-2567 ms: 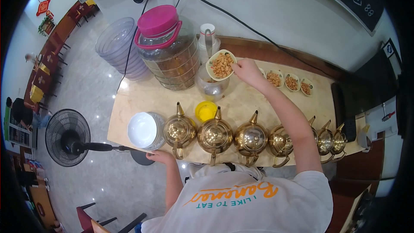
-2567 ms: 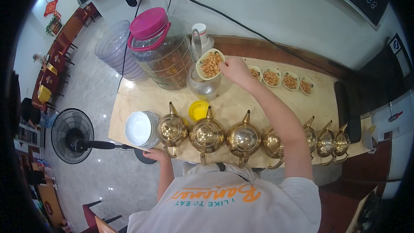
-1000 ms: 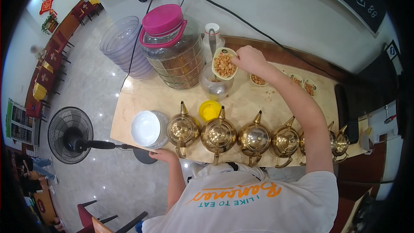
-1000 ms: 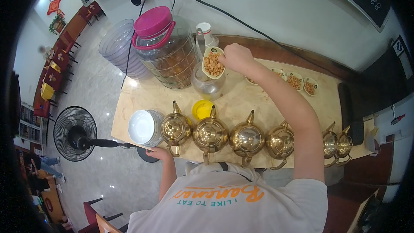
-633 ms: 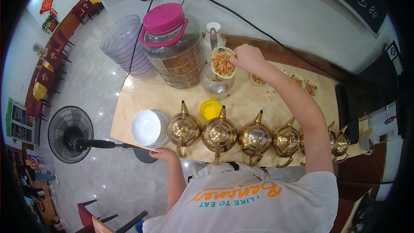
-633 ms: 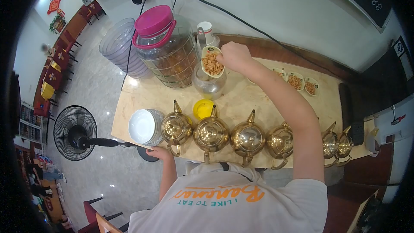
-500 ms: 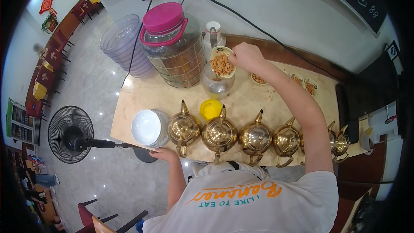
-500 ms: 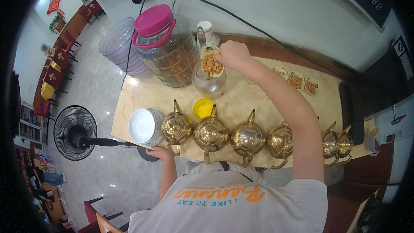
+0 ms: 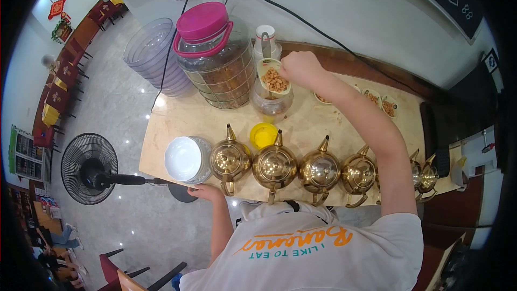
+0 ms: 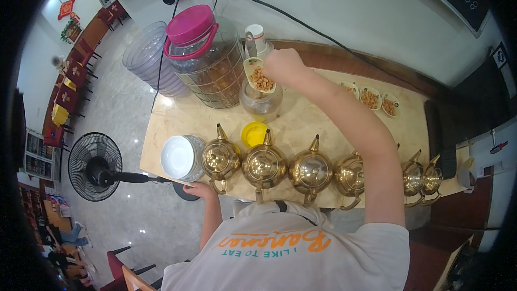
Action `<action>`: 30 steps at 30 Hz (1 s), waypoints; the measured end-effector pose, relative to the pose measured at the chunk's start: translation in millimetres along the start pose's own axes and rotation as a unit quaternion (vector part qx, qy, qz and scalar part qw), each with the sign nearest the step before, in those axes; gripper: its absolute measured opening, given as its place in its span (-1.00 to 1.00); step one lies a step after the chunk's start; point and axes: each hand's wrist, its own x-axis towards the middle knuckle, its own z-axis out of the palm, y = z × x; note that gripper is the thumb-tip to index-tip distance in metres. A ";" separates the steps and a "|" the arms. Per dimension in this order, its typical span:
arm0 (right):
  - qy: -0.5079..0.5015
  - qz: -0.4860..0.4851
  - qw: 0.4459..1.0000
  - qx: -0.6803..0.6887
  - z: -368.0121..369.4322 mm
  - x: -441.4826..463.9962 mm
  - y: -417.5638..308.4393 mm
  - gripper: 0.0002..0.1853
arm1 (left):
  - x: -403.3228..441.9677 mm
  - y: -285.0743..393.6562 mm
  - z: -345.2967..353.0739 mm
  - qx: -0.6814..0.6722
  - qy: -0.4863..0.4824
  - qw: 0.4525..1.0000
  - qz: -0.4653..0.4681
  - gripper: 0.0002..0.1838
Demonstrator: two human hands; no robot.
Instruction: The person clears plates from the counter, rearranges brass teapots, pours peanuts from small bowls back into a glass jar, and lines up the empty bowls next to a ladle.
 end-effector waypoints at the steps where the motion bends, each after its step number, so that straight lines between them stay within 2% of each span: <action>1: 0.002 -0.015 1.000 -0.024 1.7 0.1 -4.1 -0.80 | -0.3 0.6 0.0 0.001 0.001 1.000 0.000 -0.62; 2: 0.004 -0.031 0.998 -0.048 4.1 -1.0 -6.9 -0.82 | -1.0 1.0 0.1 0.002 0.003 1.000 0.000 -0.62; 4: 0.106 -0.116 0.980 -0.121 20.4 -5.8 -8.3 -0.88 | -2.9 5.5 -0.6 -0.001 0.002 1.000 -0.004 -0.62; 8: 0.253 -0.241 0.910 -0.222 36.8 -21.1 -14.2 -0.91 | -0.7 1.0 0.2 -0.014 0.000 1.000 -0.005 -0.62; 11: 0.285 -0.285 0.875 -0.270 34.8 -36.2 -16.6 -0.89 | -1.3 0.2 0.5 -0.018 0.006 1.000 0.000 -0.62; 17: 0.288 -0.264 0.885 -0.253 41.7 -36.8 -4.0 -0.89 | -2.4 3.9 -0.9 -0.011 0.003 1.000 0.002 -0.61; 20: 0.293 -0.238 0.909 -0.179 46.4 -35.0 4.1 -0.90 | 2.1 -4.4 0.4 -0.005 0.009 1.000 0.013 -0.61; 24: 0.307 -0.073 0.949 0.020 36.5 -47.2 17.6 -0.85 | -3.1 3.9 -0.1 -0.001 0.010 1.000 0.011 -0.61; 26: 0.323 0.047 0.934 0.144 36.5 -56.6 28.6 -0.83 | -3.7 6.6 -0.8 0.009 0.012 1.000 0.016 -0.60; 29: 0.294 0.219 0.898 0.245 54.2 -68.3 54.6 -0.73 | -1.5 4.2 -0.3 0.019 0.010 1.000 0.012 -0.60; 30: 0.268 0.249 0.892 0.264 69.1 -70.5 63.1 -0.70 | -1.5 3.4 -0.4 0.021 0.009 1.000 0.010 -0.60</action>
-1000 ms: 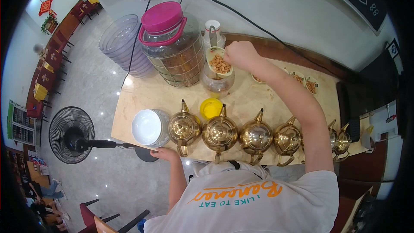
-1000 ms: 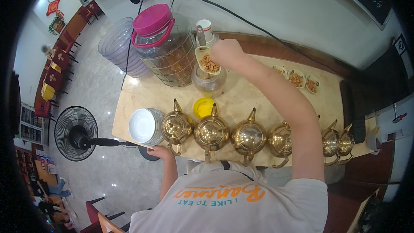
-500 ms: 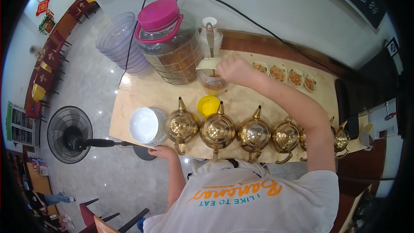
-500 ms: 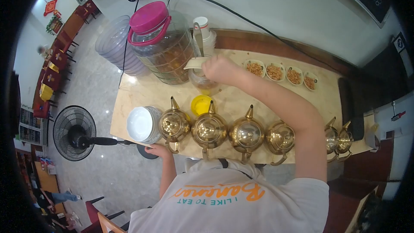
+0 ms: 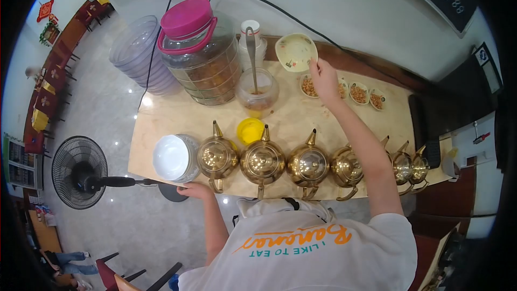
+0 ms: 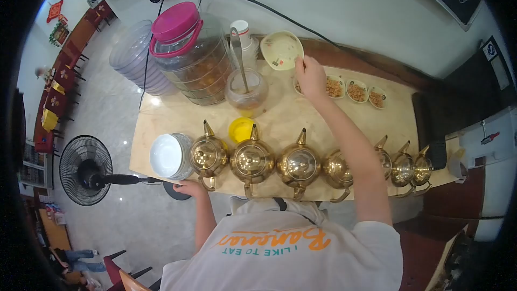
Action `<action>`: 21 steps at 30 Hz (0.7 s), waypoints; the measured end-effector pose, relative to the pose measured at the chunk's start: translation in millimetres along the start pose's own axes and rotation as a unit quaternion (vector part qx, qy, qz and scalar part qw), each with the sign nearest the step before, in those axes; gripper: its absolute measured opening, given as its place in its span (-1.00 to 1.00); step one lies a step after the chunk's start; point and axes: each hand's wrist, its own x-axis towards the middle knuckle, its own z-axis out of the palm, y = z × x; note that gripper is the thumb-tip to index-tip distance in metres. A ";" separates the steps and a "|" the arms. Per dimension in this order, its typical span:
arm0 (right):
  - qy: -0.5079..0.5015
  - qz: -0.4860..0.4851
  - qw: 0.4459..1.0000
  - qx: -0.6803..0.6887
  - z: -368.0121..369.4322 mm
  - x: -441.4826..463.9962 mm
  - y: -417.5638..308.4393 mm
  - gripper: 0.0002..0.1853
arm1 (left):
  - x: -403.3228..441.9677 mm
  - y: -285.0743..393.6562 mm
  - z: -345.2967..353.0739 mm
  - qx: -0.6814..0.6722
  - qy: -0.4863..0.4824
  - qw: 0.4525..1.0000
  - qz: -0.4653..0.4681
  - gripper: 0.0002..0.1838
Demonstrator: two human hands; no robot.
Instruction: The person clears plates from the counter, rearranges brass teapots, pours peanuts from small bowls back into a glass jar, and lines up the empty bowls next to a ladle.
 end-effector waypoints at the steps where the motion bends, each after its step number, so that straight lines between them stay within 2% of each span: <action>1: -0.016 0.040 0.999 0.004 11.5 -2.6 18.9 -0.67 | -2.3 1.8 0.1 -0.002 0.000 1.000 -0.003 -0.60; 4: -0.117 0.159 0.980 0.036 41.1 -12.1 55.9 -0.60 | -3.9 8.0 -0.9 -0.007 -0.003 1.000 -0.008 -0.61; 7: -0.171 0.256 0.947 0.092 91.3 -21.0 93.5 -0.59 | 0.3 2.9 -0.9 -0.008 -0.007 1.000 -0.013 -0.61; 10: -0.211 0.388 0.881 0.166 113.1 -25.2 92.3 -0.60 | -3.0 6.5 -0.5 -0.024 0.000 1.000 -0.015 -0.63; 16: -0.258 0.478 0.797 0.265 135.9 -26.7 102.2 -0.65 | 0.2 3.5 -0.2 -0.008 0.006 1.000 -0.014 -0.64; 21: -0.298 0.518 0.752 0.277 133.3 -33.3 101.1 -0.67 | 0.0 2.8 0.2 -0.003 0.008 1.000 -0.004 -0.62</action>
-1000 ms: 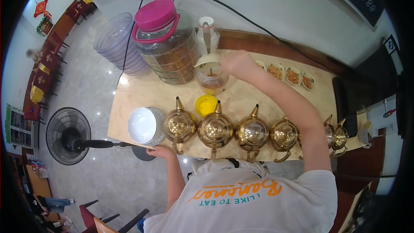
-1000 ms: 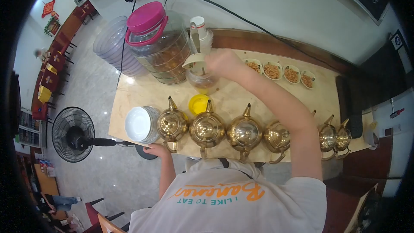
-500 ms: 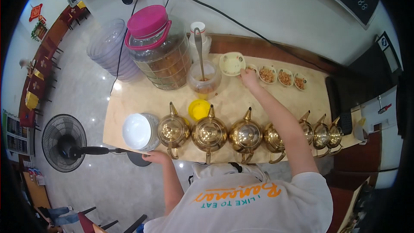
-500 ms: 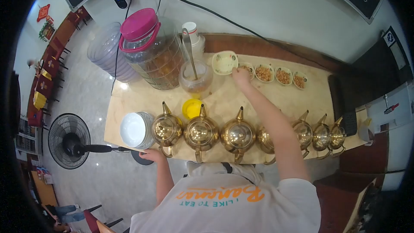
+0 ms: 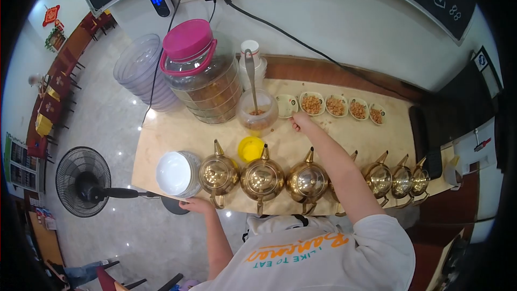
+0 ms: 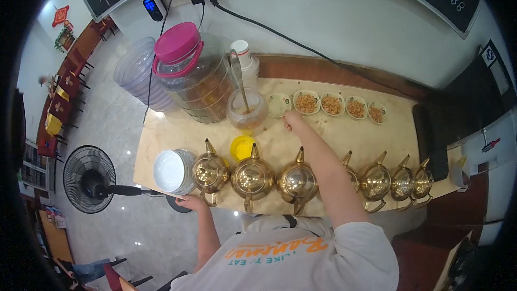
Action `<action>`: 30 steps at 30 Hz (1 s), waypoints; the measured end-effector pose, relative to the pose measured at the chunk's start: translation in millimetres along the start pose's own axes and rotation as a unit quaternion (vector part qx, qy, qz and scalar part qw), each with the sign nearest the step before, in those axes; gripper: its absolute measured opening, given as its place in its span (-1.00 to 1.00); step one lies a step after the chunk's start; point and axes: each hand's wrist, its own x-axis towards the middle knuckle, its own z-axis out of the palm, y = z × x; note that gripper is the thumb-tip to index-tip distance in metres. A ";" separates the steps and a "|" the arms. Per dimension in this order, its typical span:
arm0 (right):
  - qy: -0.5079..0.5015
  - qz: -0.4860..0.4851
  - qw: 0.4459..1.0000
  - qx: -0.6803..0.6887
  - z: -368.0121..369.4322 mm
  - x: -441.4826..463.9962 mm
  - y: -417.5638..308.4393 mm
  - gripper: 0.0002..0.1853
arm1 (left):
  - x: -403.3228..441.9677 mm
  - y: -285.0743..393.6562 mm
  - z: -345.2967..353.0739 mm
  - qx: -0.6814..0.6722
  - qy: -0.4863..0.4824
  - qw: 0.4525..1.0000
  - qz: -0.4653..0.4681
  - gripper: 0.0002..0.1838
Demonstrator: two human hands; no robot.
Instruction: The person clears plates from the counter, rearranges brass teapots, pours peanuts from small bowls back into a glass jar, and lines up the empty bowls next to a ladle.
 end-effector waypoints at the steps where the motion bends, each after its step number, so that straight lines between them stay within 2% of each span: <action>1: -0.014 0.005 1.000 0.008 -2.1 0.9 2.1 -0.66 | 0.1 -1.0 -0.3 -0.008 -0.005 1.000 0.003 -0.62; 7: -0.077 0.009 0.993 0.091 -4.9 -12.9 6.4 -0.56 | -3.6 3.0 -2.0 -0.024 -0.019 1.000 0.006 -0.61; 10: -0.084 0.007 0.991 0.108 -15.5 -20.4 9.4 -0.60 | -8.3 12.6 -3.4 -0.021 -0.031 0.999 -0.004 -0.60; 13: -0.071 -0.016 0.984 0.164 -37.2 -11.1 14.9 -0.59 | -10.1 16.0 -5.0 -0.008 -0.030 0.999 -0.019 -0.59; 19: 0.011 0.015 0.946 0.323 -61.5 -3.2 25.1 -0.55 | -4.2 6.7 -1.3 -0.004 -0.016 0.999 -0.028 -0.58; 22: -0.004 0.010 0.955 0.298 -71.2 5.6 24.1 -0.60 | -3.7 5.6 -0.4 -0.002 -0.015 0.999 -0.029 -0.59; 24: 0.041 -0.032 0.971 0.234 -89.5 63.9 41.6 -0.62 | -6.0 10.5 -1.6 -0.015 -0.018 0.999 -0.030 -0.59; 26: 0.087 -0.095 0.980 0.152 -85.6 60.7 37.2 -0.65 | -7.6 15.1 -3.9 0.004 -0.023 0.999 -0.029 -0.59; 28: 0.134 -0.180 0.973 0.048 -59.2 -35.6 -6.4 -0.68 | -7.8 14.7 -3.6 0.010 -0.026 0.999 -0.029 -0.59; 30: 0.148 -0.278 0.949 -0.025 -52.0 -61.8 -24.2 -0.70 | -5.2 11.8 -3.3 0.008 -0.028 0.999 -0.030 -0.59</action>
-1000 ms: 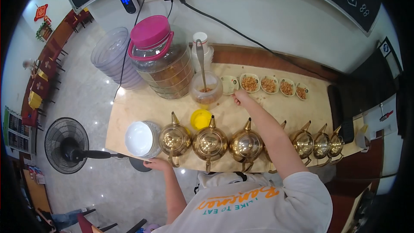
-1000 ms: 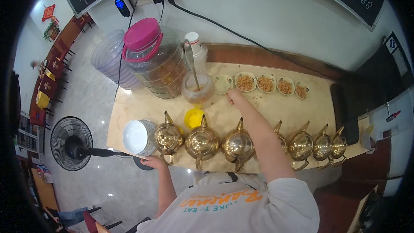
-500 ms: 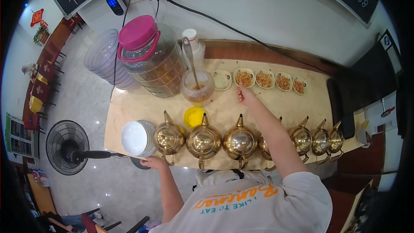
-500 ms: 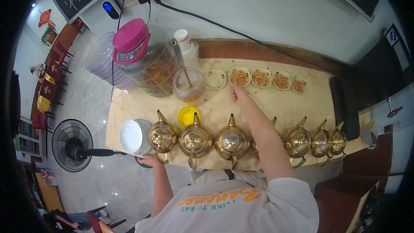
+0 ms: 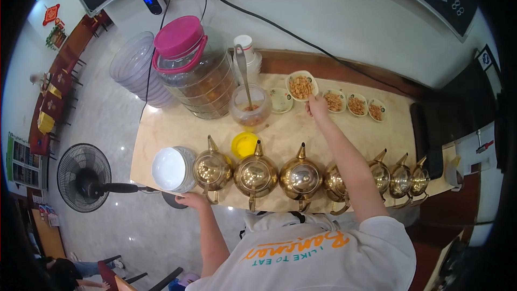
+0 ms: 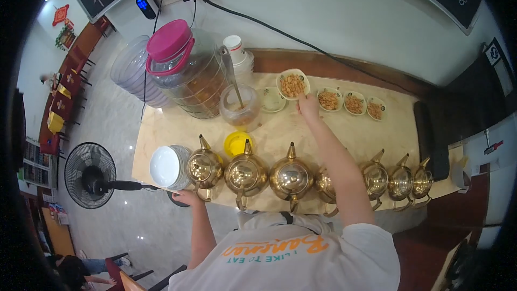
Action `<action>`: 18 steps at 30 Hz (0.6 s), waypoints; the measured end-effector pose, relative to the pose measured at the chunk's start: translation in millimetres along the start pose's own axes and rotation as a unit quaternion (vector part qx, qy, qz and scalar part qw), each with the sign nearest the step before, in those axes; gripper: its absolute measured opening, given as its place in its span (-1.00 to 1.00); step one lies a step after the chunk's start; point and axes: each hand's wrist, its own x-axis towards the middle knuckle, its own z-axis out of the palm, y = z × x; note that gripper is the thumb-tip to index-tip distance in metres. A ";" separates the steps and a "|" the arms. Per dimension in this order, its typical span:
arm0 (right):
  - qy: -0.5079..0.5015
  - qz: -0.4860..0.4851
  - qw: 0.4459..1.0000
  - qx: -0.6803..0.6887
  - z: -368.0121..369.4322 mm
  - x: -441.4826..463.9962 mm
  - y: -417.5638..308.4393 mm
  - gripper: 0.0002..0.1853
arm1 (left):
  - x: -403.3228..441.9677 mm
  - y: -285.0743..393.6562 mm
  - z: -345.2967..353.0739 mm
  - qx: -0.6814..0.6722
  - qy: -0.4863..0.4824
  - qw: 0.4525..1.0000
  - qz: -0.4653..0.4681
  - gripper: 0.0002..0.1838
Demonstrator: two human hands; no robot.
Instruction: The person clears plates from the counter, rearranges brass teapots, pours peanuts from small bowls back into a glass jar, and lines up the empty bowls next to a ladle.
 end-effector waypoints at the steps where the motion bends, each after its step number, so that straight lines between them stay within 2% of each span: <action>1: -0.001 -0.055 0.998 -0.029 0.5 -4.6 -13.2 -0.70 | -2.5 1.9 0.2 0.010 0.001 1.000 0.004 -0.58; 4: -0.034 -0.165 0.981 -0.096 0.6 -21.5 -57.3 -0.68 | -2.2 2.9 -0.1 0.002 0.003 1.000 -0.006 -0.56; 7: -0.105 -0.190 0.968 -0.124 8.4 -42.9 -101.4 -0.66 | -0.1 -0.6 1.2 -0.003 0.010 1.000 -0.009 -0.55; 10: -0.143 -0.191 0.945 -0.222 21.5 -43.9 -119.6 -0.67 | -5.1 6.8 -0.4 0.001 0.012 1.000 -0.022 -0.55; 16: -0.182 -0.201 0.916 -0.295 40.2 -57.6 -148.1 -0.67 | -0.3 -0.9 0.4 -0.002 0.017 1.000 -0.001 -0.54; 18: -0.146 -0.242 0.898 -0.336 46.2 -57.6 -147.7 -0.67 | -0.3 -2.2 0.7 0.007 0.024 1.000 0.000 -0.53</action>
